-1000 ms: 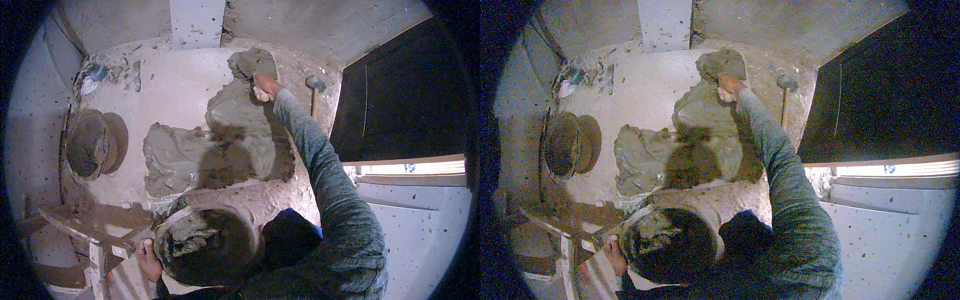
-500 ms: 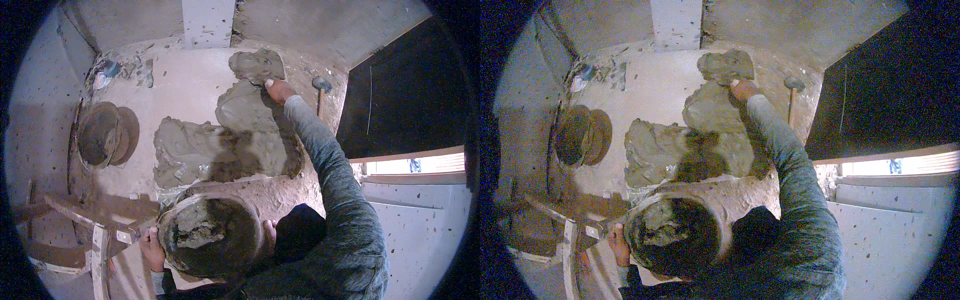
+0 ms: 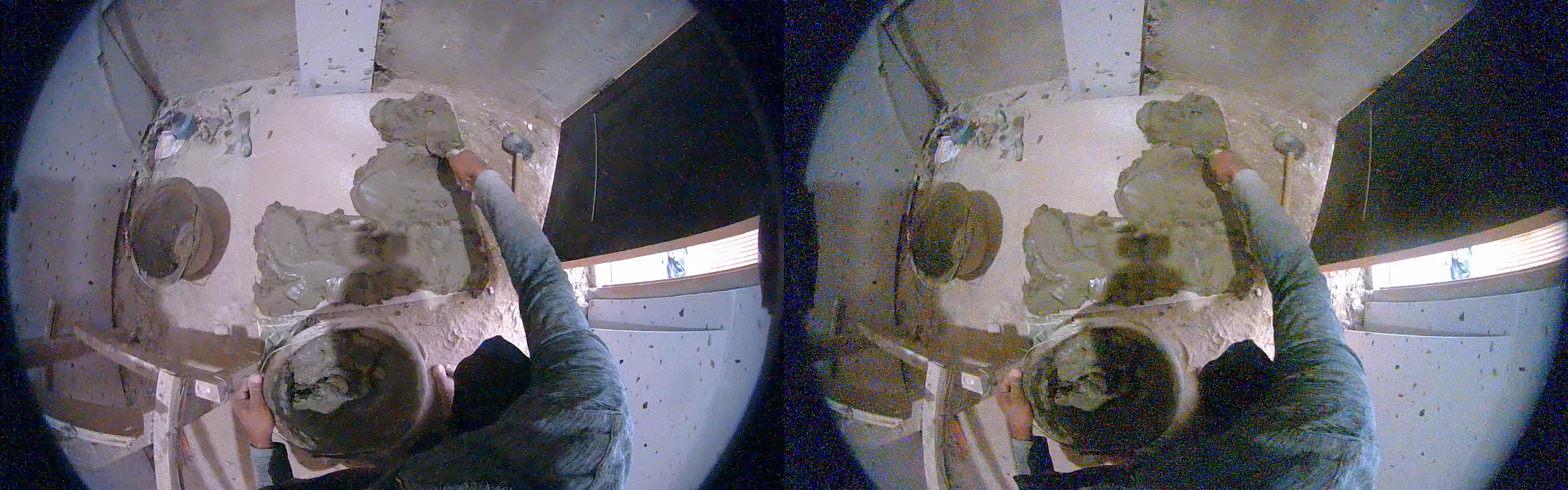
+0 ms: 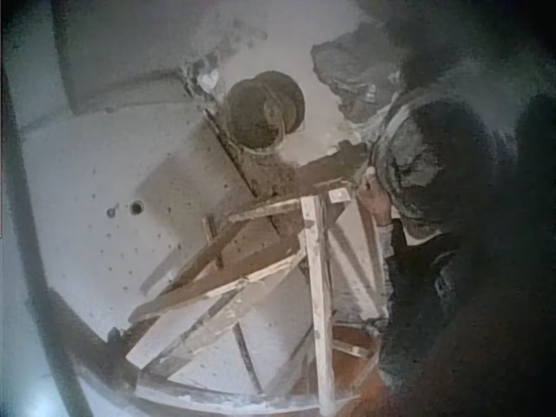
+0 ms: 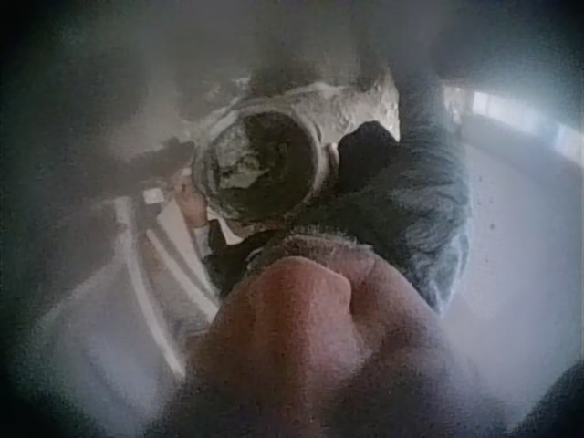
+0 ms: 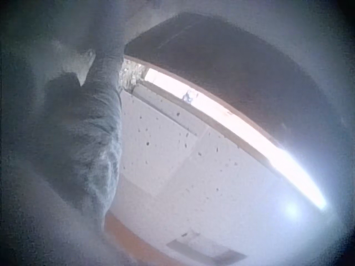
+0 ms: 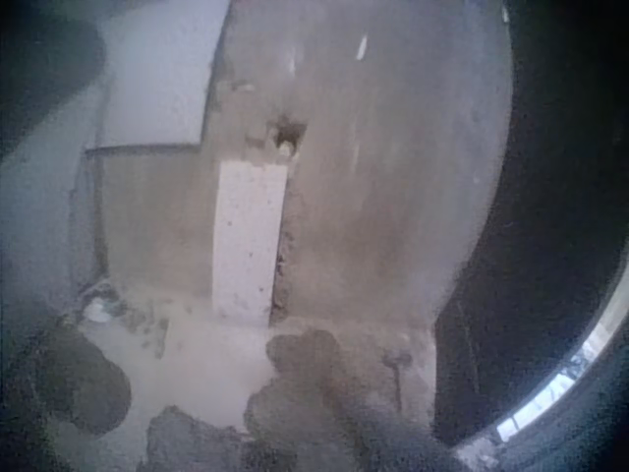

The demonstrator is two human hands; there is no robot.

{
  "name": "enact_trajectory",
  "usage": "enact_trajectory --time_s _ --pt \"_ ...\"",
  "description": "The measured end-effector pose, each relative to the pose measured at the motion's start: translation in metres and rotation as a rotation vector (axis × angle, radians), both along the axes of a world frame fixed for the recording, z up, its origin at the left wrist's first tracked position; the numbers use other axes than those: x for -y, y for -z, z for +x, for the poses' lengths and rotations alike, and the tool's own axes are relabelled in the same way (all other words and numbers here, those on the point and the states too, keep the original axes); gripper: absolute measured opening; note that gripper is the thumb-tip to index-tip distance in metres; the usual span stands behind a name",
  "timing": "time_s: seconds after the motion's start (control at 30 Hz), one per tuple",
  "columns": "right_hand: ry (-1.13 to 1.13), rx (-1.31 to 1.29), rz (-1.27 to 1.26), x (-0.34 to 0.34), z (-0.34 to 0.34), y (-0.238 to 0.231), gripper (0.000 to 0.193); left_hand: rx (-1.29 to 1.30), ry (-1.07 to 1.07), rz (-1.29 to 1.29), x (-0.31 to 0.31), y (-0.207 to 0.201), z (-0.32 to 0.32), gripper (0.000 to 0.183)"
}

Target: The person scoops cement from a bucket and spreads it onto a large board on the floor. They then lift the board, place it against the ceiling, and secure it using a rubber mallet.

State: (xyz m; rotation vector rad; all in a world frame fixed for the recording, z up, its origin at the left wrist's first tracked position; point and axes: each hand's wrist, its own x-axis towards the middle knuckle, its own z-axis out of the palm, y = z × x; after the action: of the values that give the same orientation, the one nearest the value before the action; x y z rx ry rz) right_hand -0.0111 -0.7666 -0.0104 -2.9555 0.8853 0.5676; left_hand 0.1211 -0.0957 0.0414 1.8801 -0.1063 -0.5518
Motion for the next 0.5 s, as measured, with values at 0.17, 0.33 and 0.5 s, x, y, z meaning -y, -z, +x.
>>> enact_trajectory --time_s 0.17,0.33,0.5 --pt "0.309 0.366 0.343 -0.01 -0.037 -0.006 0.039 0.083 0.06 0.057 -0.003 -0.001 0.003 0.038" --pt "0.881 0.765 0.833 -0.003 -0.045 0.033 0.038 0.056 0.039 0.118 -0.016 0.0 0.003 0.04" --pt "0.957 0.934 0.853 0.053 -0.069 0.077 0.031 0.154 0.135 0.071 0.024 0.003 0.003 0.04"
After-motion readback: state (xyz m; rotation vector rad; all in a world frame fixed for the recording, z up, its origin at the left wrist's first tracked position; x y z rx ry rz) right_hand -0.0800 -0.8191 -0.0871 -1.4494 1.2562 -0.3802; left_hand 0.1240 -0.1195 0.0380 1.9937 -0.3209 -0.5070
